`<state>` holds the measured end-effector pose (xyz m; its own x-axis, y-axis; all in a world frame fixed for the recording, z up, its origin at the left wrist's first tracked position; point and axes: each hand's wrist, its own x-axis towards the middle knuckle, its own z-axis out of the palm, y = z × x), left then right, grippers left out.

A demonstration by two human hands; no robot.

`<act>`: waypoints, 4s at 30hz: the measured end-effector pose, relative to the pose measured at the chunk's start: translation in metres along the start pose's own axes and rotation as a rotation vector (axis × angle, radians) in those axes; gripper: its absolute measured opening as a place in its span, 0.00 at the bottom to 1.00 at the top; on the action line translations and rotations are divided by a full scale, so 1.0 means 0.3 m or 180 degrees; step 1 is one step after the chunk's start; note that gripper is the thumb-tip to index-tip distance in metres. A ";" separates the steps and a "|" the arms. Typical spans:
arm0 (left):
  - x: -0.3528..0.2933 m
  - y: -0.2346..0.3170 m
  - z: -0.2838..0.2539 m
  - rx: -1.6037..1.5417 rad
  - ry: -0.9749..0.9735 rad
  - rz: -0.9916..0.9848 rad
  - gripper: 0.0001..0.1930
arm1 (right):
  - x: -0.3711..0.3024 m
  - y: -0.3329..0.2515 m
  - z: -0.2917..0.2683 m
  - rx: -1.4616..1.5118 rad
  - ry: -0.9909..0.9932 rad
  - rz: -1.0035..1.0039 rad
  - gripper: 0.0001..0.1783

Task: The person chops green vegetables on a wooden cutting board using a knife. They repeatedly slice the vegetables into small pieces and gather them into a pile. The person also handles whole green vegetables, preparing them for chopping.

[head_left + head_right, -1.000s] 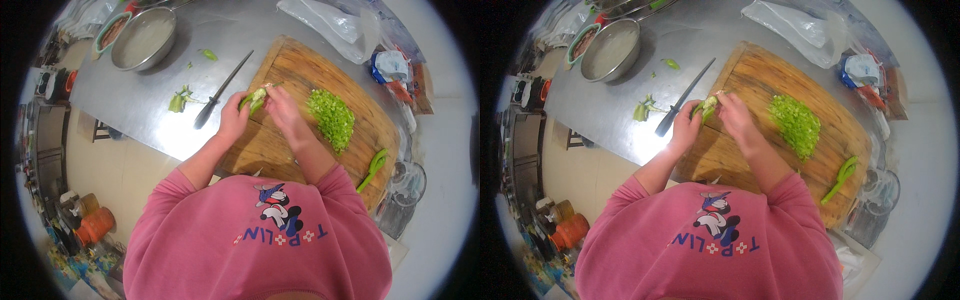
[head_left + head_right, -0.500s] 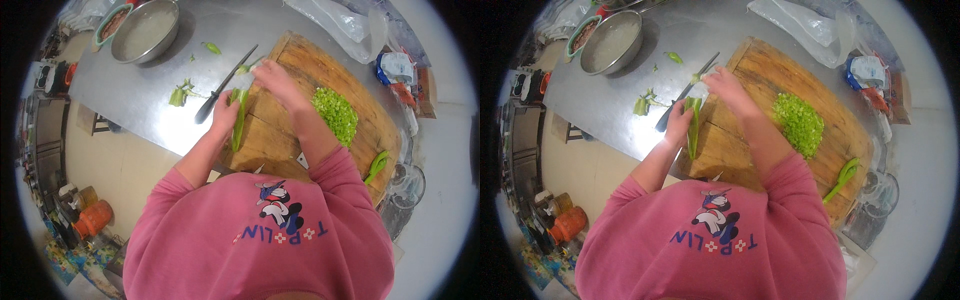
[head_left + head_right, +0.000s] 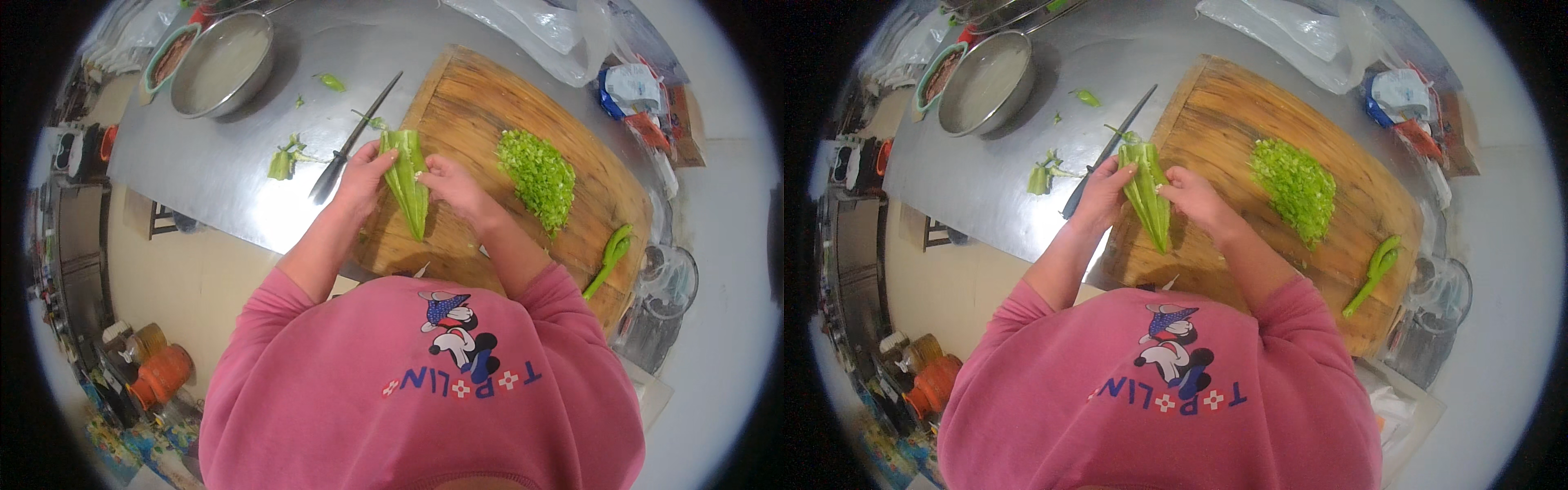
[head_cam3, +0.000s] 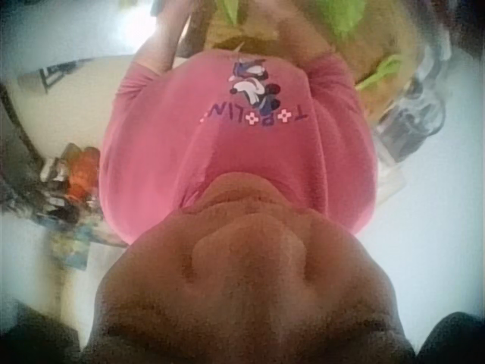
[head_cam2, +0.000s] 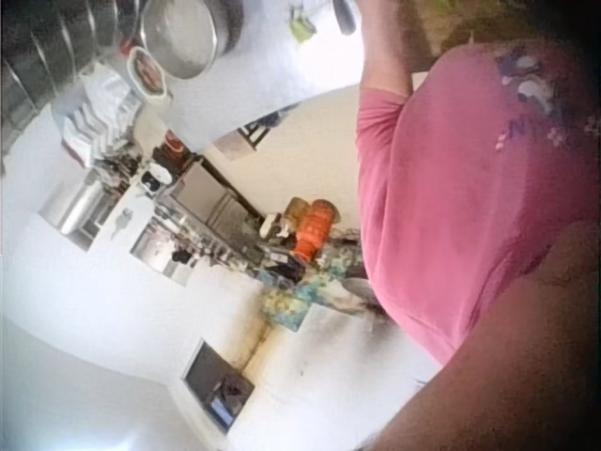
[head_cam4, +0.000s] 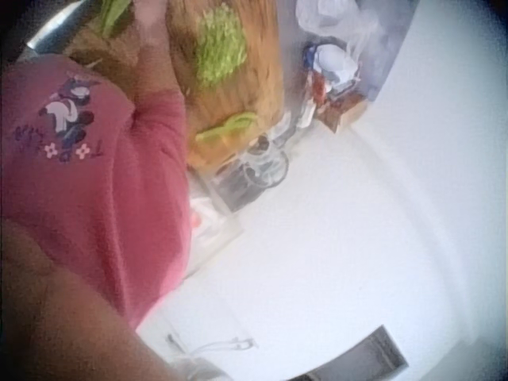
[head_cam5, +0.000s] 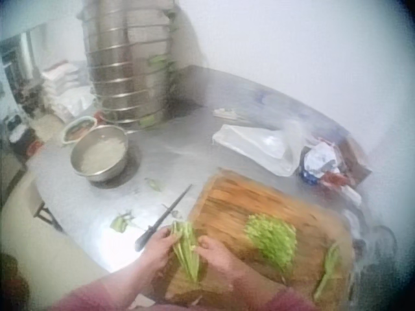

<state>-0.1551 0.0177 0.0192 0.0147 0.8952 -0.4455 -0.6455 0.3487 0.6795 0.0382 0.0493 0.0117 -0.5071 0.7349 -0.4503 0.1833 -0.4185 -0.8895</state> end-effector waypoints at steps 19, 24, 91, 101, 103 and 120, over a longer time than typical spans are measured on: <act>-0.043 -0.251 0.119 0.1633 0.0866 0.0119 0.21 | -0.238 0.035 -0.186 -0.1496 0.0586 -0.1838 0.15; -0.052 -0.340 0.154 0.1530 0.0908 0.0250 0.20 | -0.428 0.138 -0.276 -0.3456 0.0804 -0.1756 0.21; 0.024 -0.545 0.274 0.6979 -0.0879 0.2916 0.25 | -0.669 0.326 -0.682 -0.3367 0.1068 -0.0320 0.11; 0.030 -0.592 0.262 0.6144 -0.0210 0.2669 0.26 | -0.669 0.322 -0.689 -0.3379 0.1002 -0.0285 0.11; 0.028 -0.593 0.263 0.6125 -0.0174 0.2627 0.25 | -0.677 0.299 -0.684 -0.3483 0.1082 -0.0465 0.11; 0.025 -0.591 0.250 0.5820 -0.0074 0.2842 0.23 | -0.409 0.150 -0.544 -0.4147 0.0720 -0.0671 0.07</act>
<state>0.0169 -0.0165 -0.0609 0.2105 0.9385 0.2738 0.8909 -0.2995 0.3416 0.2461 0.0275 0.0143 -0.4984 0.8466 -0.1865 0.8474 0.4304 -0.3108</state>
